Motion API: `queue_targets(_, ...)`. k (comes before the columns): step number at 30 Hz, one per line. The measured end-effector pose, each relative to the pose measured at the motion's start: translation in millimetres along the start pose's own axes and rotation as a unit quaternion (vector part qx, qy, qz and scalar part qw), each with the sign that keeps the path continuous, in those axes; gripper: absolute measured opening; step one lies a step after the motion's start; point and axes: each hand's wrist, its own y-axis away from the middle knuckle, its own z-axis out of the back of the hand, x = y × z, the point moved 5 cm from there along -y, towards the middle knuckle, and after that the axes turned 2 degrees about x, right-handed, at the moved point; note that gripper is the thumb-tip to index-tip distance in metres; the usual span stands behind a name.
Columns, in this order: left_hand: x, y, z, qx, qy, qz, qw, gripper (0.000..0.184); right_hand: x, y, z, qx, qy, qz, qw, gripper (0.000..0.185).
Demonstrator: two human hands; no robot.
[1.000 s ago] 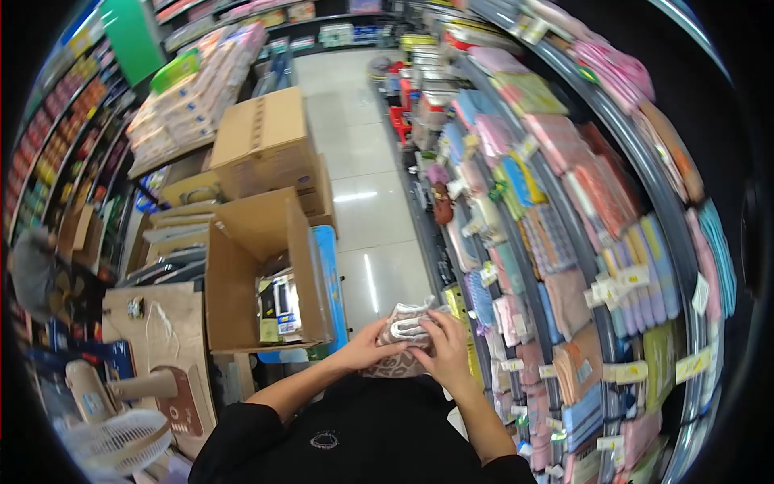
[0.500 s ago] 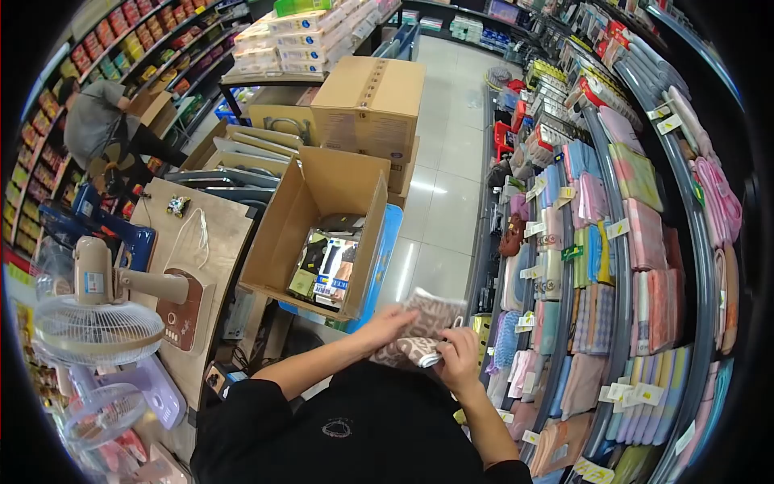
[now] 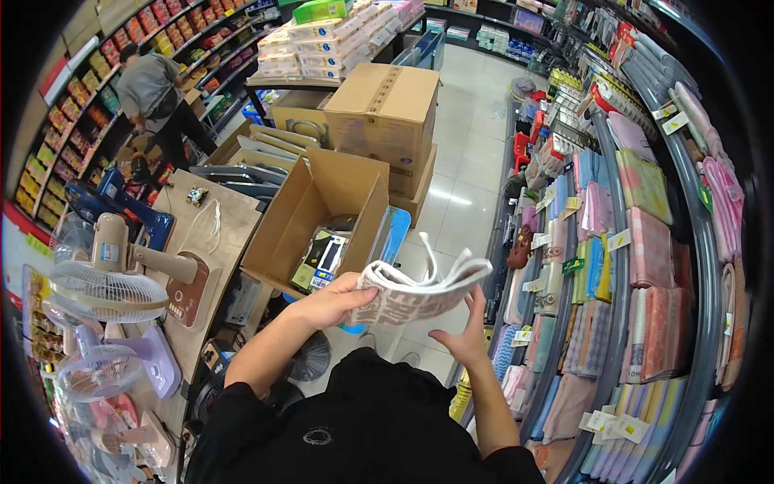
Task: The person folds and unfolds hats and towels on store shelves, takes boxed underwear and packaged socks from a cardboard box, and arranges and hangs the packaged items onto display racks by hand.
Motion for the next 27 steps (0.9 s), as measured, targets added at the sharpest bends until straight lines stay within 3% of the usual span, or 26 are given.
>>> queue_targets(1,-4.4,4.4,-5.5,-0.025,0.009,0.019,0.999,0.040,-0.3,-10.1,-1.0,0.029,-0.053,-0.016,0.998,0.102)
queue_targets(2,-10.8,6.6,-10.3,-0.029,0.006,0.017,0.999,0.040,1.2,-16.2,-8.4,0.087,-0.226,-0.031,0.970,0.098)
queue_targets(4,-19.7,10.4,-10.9,-0.063,0.059,0.041,0.995,0.044,-9.0,-14.5,-19.2,0.274,-0.262,-0.090,0.921,0.084)
queue_targets(5,-23.8,10.6,-6.7,-0.088,0.132,0.037,0.987,0.048,-10.6,-13.3,-24.1,0.280,-0.262,-0.089,0.919,0.084)
queue_targets(6,-34.8,8.6,-5.7,-0.090,0.095,0.016,0.991,0.050,-3.4,-16.2,-27.3,0.234,-0.353,-0.124,0.897,0.071)
queue_targets(7,-29.5,7.2,7.8,-0.049,0.158,-0.030,0.986,0.058,0.3,-20.0,-29.4,0.184,-0.438,-0.158,0.866,0.059)
queue_targets(8,-17.6,5.1,28.0,-0.007,0.221,-0.074,0.972,0.067,3.4,-22.0,-32.0,0.189,-0.436,-0.159,0.865,0.059)
queue_targets(10,20.8,2.7,46.0,-0.028,0.332,-0.033,0.942,0.088,1.6,-30.0,-41.5,0.192,-0.406,-0.226,0.865,0.036)
queue_targets(11,42.3,4.8,44.9,-0.156,0.313,0.020,0.937,0.096,-1.8,-34.3,-49.5,0.146,-0.416,-0.193,0.876,0.033)
queue_targets(12,75.5,8.2,54.1,-0.080,0.324,0.032,0.942,0.095,-10.9,-35.7,-57.1,0.142,-0.415,-0.192,0.878,0.033)
queue_targets(13,90.1,14.9,50.1,-0.120,0.301,0.078,0.943,0.096,-24.4,-35.0,-65.4,0.134,-0.413,-0.233,0.870,0.034)
queue_targets(15,106.9,28.7,57.7,-0.080,0.301,0.086,0.946,0.064,-34.3,-35.5,-77.6,0.133,-0.435,-0.316,0.832,0.035)
queue_targets(16,106.2,30.4,65.9,-0.076,0.304,0.085,0.946,0.064,-28.3,-37.6,-79.1,0.132,-0.430,-0.317,0.835,0.035)
queue_targets(18,93.9,35.9,85.4,-0.129,0.138,0.102,0.977,0.065,0.5,-46.2,-79.2,0.153,-0.369,-0.258,0.880,0.036)
queue_targets(19,82.9,39.1,94.6,-0.168,0.137,0.097,0.971,0.063,16.1,-54.3,-80.0,0.155,-0.363,-0.220,0.892,0.036)
queue_targets(21,60.6,48.7,121.6,-0.143,-0.073,0.022,0.987,0.050,3.9,-65.2,-85.2,0.197,-0.334,-0.185,0.903,0.032)
queue_targets(22,32.7,50.5,124.6,-0.122,-0.191,-0.018,0.974,0.047,3.1,-71.5,-89.3,0.235,-0.305,-0.147,0.911,0.028)
queue_targets(23,10.2,49.7,128.3,-0.123,-0.187,-0.021,0.974,0.047,8.5,-80.9,-97.1,0.214,-0.326,-0.160,0.907,0.020)
queue_targets(24,-19.0,47.8,122.3,-0.048,-0.291,-0.086,0.952,0.041,8.3,-93.1,-106.9,0.216,-0.322,-0.161,0.908,0.020)
queue_targets(25,-37.3,49.5,117.1,0.026,-0.389,-0.150,0.909,0.036,12.2,-108.4,-116.3,0.221,-0.325,-0.082,0.916,0.018)
queue_targets(26,-43.8,51.7,124.6,0.022,-0.386,-0.153,0.909,0.036,18.5,-118.7,-125.1,0.225,-0.327,-0.003,0.918,0.016)
queue_targets(27,-49.0,54.0,133.5,-0.002,-0.427,-0.147,0.892,0.036,19.9,-123.5,-138.6,0.210,-0.344,-0.063,0.913,0.013)
